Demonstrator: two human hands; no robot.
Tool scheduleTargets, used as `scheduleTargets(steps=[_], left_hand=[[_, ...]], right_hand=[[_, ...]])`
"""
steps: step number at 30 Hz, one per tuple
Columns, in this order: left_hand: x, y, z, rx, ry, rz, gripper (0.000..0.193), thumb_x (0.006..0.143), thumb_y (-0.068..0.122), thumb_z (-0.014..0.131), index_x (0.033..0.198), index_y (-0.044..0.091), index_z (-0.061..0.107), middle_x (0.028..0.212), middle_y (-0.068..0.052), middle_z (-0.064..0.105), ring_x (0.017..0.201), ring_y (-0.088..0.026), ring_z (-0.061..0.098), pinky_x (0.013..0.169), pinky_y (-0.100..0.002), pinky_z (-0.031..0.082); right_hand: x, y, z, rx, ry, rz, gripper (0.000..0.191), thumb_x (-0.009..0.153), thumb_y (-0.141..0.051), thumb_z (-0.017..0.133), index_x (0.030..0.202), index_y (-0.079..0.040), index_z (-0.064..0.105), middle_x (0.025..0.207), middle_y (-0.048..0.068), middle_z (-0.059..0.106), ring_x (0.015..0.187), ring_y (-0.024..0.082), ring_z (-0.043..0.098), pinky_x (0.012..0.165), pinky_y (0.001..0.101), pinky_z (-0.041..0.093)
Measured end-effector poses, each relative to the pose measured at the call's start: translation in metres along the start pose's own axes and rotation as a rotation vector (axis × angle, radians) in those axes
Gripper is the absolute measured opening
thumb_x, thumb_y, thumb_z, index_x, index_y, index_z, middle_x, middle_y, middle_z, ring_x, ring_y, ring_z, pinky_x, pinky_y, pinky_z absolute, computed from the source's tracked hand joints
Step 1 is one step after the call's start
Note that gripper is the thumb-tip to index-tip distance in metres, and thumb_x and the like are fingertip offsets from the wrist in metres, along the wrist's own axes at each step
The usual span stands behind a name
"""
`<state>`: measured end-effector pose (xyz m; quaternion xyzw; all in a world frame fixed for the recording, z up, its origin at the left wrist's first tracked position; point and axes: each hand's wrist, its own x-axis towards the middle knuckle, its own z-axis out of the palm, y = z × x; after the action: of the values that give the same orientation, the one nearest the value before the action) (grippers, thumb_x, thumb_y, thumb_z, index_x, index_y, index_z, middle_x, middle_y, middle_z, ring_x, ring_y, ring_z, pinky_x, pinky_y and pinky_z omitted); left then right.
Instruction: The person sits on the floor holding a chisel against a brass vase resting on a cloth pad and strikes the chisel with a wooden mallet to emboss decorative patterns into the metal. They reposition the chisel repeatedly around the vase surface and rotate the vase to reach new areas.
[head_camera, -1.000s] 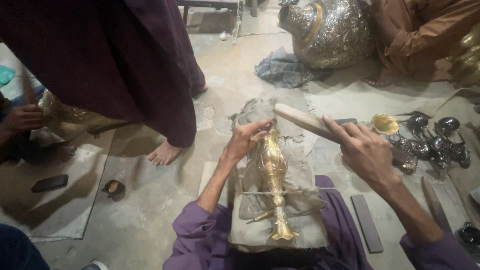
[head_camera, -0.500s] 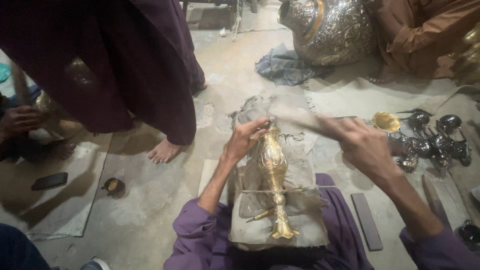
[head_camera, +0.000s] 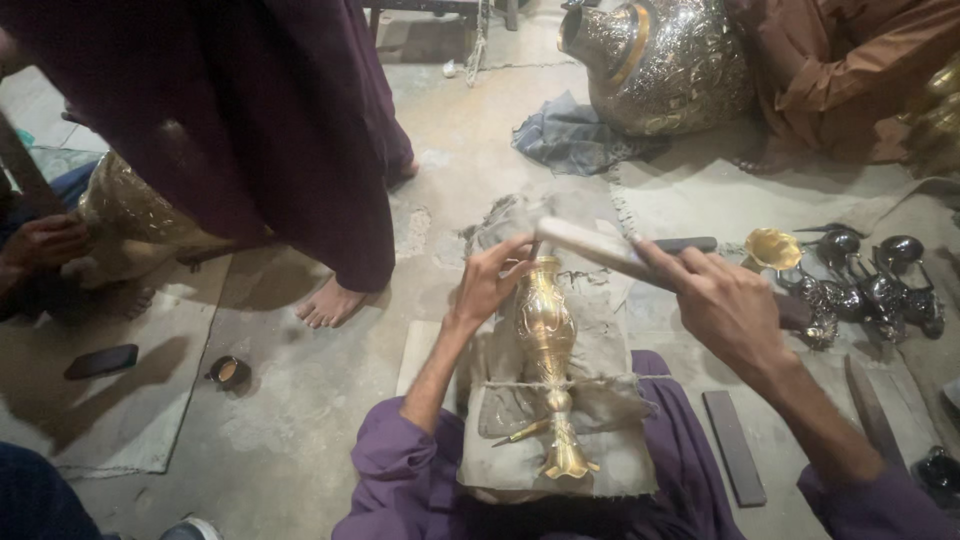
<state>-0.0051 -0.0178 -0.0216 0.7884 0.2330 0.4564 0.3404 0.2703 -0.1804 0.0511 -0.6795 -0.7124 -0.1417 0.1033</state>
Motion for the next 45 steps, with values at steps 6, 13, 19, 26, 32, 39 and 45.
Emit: scheduleTargets(steps=[6,13,19,26,32,39,45], left_hand=[[0.012,0.002,0.002,0.004,-0.089,-0.002,0.045,0.096,0.016,0.073,0.139,0.015,0.061,0.106,-0.012,0.079,0.095,-0.02,0.079,0.078,-0.033,0.067],[0.014,0.004,-0.001,0.1,-0.141,0.047,0.043,0.094,0.013,0.075,0.136,0.014,0.064,0.112,-0.013,0.078,0.1,-0.024,0.078,0.081,-0.037,0.061],[0.013,0.002,-0.003,0.126,-0.171,0.01,0.044,0.094,0.014,0.075,0.136,0.014,0.065,0.113,-0.012,0.078,0.098,-0.025,0.078,0.08,-0.037,0.061],[0.007,0.0,0.003,0.129,-0.097,0.009,0.044,0.095,0.017,0.075,0.137,0.015,0.064,0.109,-0.012,0.079,0.092,-0.022,0.079,0.077,-0.035,0.062],[0.004,0.0,0.005,0.05,-0.031,-0.001,0.048,0.094,0.015,0.076,0.139,0.012,0.061,0.107,-0.015,0.078,0.094,-0.022,0.079,0.079,-0.034,0.065],[0.002,0.0,0.005,0.036,-0.002,0.016,0.047,0.095,0.015,0.076,0.139,0.009,0.061,0.107,-0.016,0.078,0.096,-0.023,0.079,0.08,-0.034,0.066],[0.003,0.0,0.005,0.066,0.009,0.033,0.048,0.094,0.015,0.076,0.139,0.01,0.062,0.104,-0.014,0.078,0.092,-0.022,0.079,0.077,-0.033,0.065]], right_hand=[[-0.003,0.01,0.008,0.194,-0.146,0.155,0.084,0.084,-0.01,0.063,0.159,-0.037,0.035,0.112,0.006,0.067,0.071,0.021,0.068,0.053,0.0366,0.061],[-0.016,0.009,0.027,0.066,-0.316,0.03,0.082,0.085,-0.018,0.071,0.155,-0.038,0.034,0.113,0.008,0.062,0.09,0.021,0.068,0.06,0.0364,0.064],[-0.018,0.02,0.029,0.423,0.05,0.114,0.088,0.079,-0.013,0.071,0.16,-0.028,0.037,0.122,0.013,0.063,0.087,0.027,0.068,0.071,0.0401,0.061],[-0.011,0.022,0.021,0.062,0.121,-0.032,0.074,0.086,-0.008,0.067,0.155,-0.028,0.048,0.115,0.007,0.072,0.088,0.022,0.069,0.066,0.0395,0.063],[-0.005,0.014,0.007,-0.063,0.093,-0.042,0.07,0.092,-0.005,0.065,0.155,-0.031,0.051,0.111,0.002,0.073,0.084,0.018,0.07,0.066,0.0359,0.062],[0.001,0.01,0.001,-0.042,0.118,-0.065,0.068,0.091,-0.006,0.065,0.154,-0.029,0.05,0.117,0.004,0.073,0.086,0.019,0.071,0.066,0.035,0.064],[0.003,0.01,0.002,-0.043,0.034,-0.031,0.069,0.093,-0.01,0.065,0.156,-0.032,0.047,0.114,0.004,0.074,0.085,0.017,0.071,0.063,0.0344,0.064]])
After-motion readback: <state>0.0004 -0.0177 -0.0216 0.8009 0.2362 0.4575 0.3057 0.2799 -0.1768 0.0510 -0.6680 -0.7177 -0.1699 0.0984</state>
